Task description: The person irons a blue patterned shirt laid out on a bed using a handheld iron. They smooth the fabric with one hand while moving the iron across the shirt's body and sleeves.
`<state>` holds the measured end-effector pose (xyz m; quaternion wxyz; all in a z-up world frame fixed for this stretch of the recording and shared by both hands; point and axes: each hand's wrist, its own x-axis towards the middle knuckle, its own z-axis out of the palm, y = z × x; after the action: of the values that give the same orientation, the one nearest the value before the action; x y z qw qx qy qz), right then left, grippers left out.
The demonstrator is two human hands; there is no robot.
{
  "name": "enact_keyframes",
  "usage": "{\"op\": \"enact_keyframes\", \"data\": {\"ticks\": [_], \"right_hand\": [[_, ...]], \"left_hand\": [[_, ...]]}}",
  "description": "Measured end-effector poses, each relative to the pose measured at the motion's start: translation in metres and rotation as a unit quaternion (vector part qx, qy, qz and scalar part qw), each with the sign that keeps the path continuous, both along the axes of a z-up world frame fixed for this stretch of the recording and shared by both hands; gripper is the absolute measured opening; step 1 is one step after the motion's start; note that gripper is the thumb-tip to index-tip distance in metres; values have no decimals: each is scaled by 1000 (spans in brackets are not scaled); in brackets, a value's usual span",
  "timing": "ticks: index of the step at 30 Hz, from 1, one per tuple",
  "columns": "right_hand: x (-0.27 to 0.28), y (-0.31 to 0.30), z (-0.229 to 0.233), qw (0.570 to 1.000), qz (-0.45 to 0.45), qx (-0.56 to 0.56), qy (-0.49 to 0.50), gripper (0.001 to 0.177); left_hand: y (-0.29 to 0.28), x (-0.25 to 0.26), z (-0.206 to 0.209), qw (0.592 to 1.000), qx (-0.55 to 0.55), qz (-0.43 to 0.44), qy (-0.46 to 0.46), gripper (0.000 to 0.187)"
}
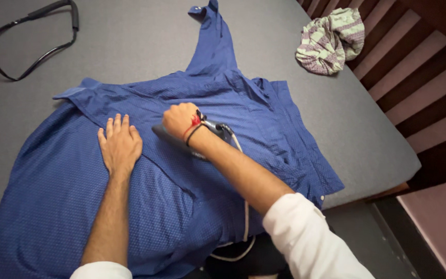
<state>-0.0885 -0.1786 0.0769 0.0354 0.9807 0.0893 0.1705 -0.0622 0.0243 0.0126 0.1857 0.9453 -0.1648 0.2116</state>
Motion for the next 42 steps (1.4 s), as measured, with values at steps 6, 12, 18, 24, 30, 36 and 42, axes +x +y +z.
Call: {"op": "enact_keyframes", "data": {"ticks": [6, 12, 18, 24, 30, 36, 42], "right_hand": [[-87, -1, 12, 999, 15, -7, 45, 26], [-71, 2, 12, 998, -12, -2, 57, 29], [-12, 29, 18, 992, -62, 53, 101, 41], [-56, -2, 97, 971, -88, 175, 135, 71], [-279, -156, 98, 867, -45, 495, -20, 38], [-560, -258, -70, 768, -444, 429, -169, 34], [-686, -242, -223, 790, -531, 302, 58, 94]], "left_hand": [[1, 1, -1, 1000, -9, -11, -4, 52], [0, 0, -1, 1000, -25, -12, -6, 51], [2, 0, -3, 998, -64, -8, -20, 48], [3, -7, 4, 987, -130, -36, -85, 35], [-5, -36, 35, 964, -172, -152, -135, 35], [-73, -83, 54, 934, -143, -308, -115, 74], [-97, -41, 28, 938, -235, -253, -32, 28]]}}
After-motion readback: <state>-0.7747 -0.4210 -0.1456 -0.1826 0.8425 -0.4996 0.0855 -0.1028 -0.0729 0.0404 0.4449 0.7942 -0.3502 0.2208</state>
